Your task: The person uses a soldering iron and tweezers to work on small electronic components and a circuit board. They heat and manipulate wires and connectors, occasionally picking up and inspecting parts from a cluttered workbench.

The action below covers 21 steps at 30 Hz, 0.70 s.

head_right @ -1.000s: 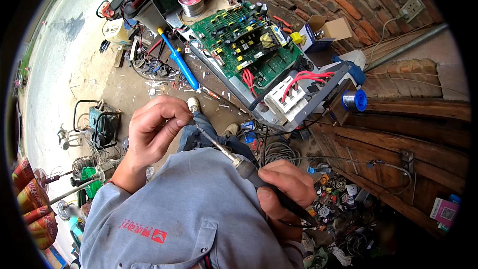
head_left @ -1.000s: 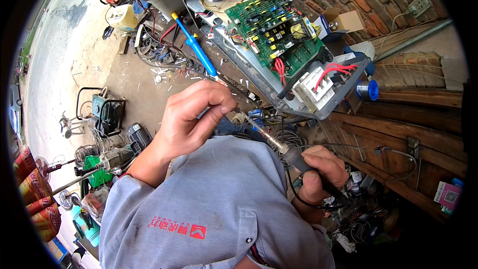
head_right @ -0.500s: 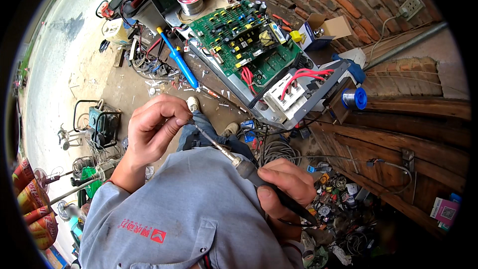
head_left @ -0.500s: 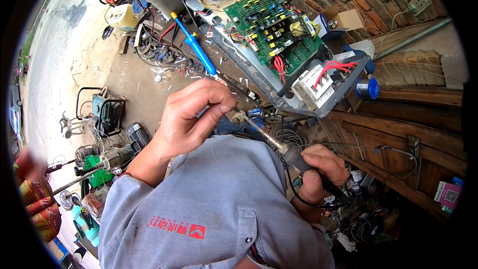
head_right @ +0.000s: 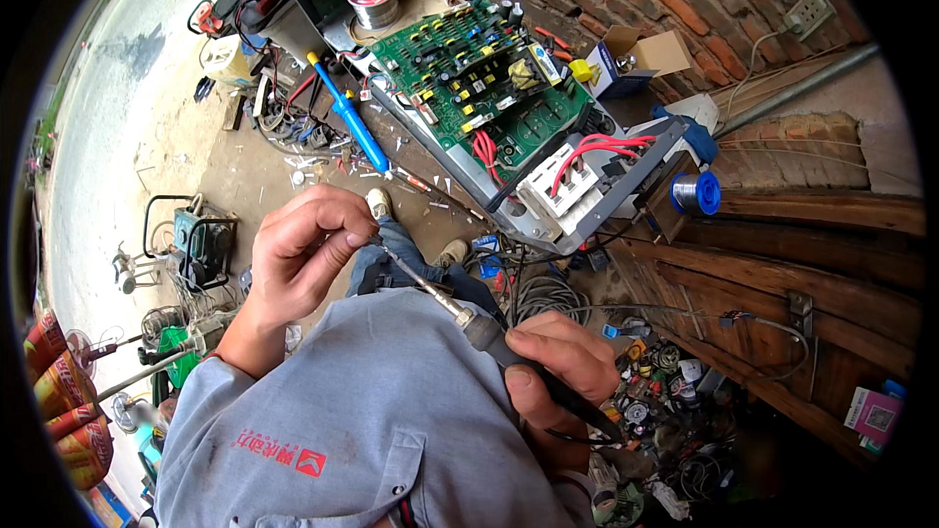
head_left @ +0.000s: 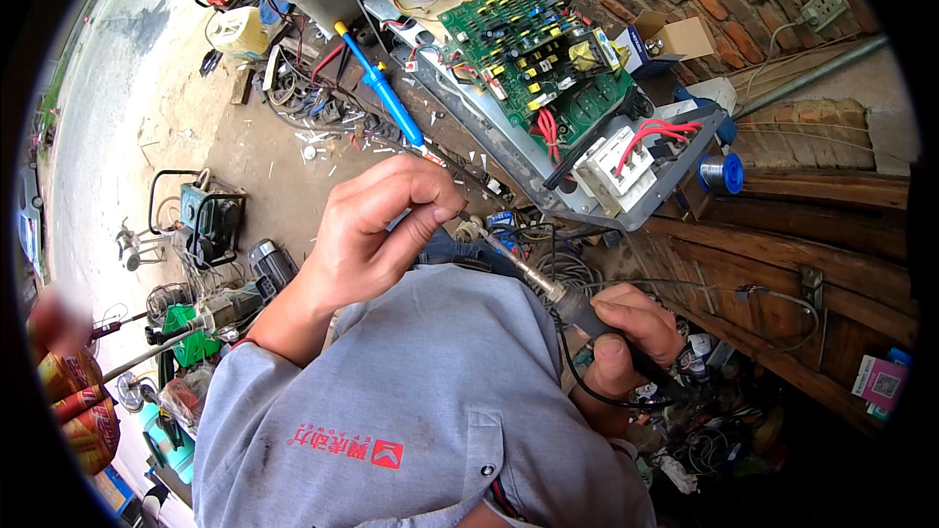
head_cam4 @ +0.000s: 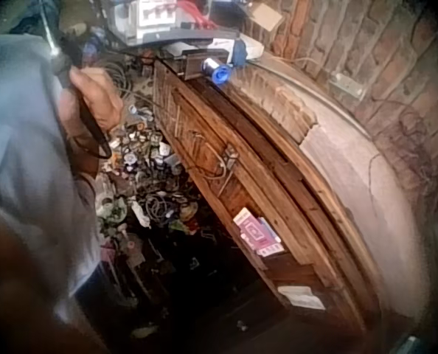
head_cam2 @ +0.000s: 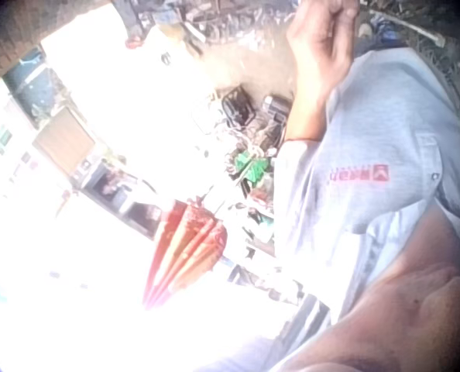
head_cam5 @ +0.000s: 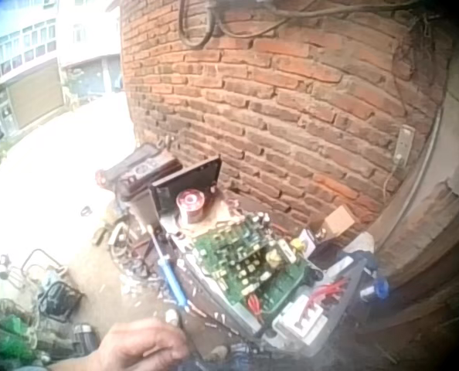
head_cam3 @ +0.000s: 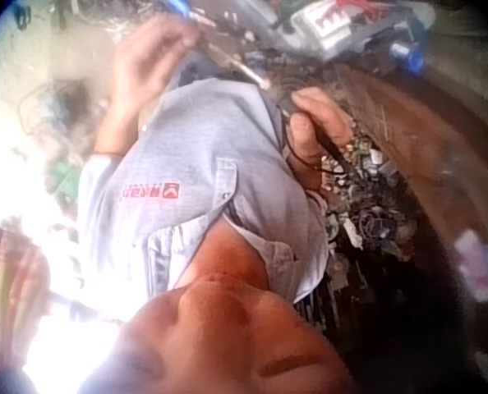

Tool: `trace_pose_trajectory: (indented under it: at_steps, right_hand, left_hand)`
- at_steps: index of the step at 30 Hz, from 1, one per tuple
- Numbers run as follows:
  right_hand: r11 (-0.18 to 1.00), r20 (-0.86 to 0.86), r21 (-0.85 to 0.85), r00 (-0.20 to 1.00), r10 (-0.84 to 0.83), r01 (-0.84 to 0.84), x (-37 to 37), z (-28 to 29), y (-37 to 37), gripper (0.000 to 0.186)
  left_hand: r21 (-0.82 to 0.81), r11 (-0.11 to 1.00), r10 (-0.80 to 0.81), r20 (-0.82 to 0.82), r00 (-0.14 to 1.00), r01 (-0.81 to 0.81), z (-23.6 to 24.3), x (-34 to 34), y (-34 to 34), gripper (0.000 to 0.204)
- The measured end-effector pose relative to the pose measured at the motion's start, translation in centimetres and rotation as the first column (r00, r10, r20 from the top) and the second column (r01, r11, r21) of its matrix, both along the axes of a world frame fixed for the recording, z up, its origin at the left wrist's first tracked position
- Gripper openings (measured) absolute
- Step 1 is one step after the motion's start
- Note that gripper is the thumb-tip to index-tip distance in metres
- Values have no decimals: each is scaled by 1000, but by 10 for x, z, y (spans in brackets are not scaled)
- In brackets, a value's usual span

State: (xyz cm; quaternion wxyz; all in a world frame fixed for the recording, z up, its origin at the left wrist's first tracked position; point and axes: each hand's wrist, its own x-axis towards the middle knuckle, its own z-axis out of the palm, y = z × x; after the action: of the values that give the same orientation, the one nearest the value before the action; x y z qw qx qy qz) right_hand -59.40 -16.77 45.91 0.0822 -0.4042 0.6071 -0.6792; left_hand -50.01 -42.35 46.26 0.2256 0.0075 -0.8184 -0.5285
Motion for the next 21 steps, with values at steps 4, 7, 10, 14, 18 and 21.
trace_pose_trajectory:
  at_steps: [4, 7, 10, 14, 18, 21]
  right_hand:
    - [1000, 0, -17, 1000, 10, -10, -1, -2, 0, 29]
    - [999, 0, -29, 1000, 25, -25, -2, -2, 0, 29]
    - [999, -2, -43, 1000, 30, -30, -3, -2, 0, 29]
    - [998, -2, -52, 999, 38, -38, -5, -2, 1, 28]
    - [997, 8, -65, 999, 36, -36, -6, -1, 2, 28]
    - [997, 0, -68, 999, 36, -36, -8, -1, 2, 28]
  left_hand:
    - [5, 1000, -20, 26, 999, 20, 1, 1, -2, 6]
    - [-36, 998, -56, 25, 998, 57, 3, -1, -5, 8]
    - [-69, 993, -91, 33, 995, 93, 7, -3, -8, 9]
    - [-107, 988, -105, 26, 994, 107, 14, -6, -9, 5]
    - [-161, 979, -125, 17, 992, 126, 20, -9, -9, 6]
    - [-177, 975, -139, 7, 990, 138, 21, -11, -10, 7]
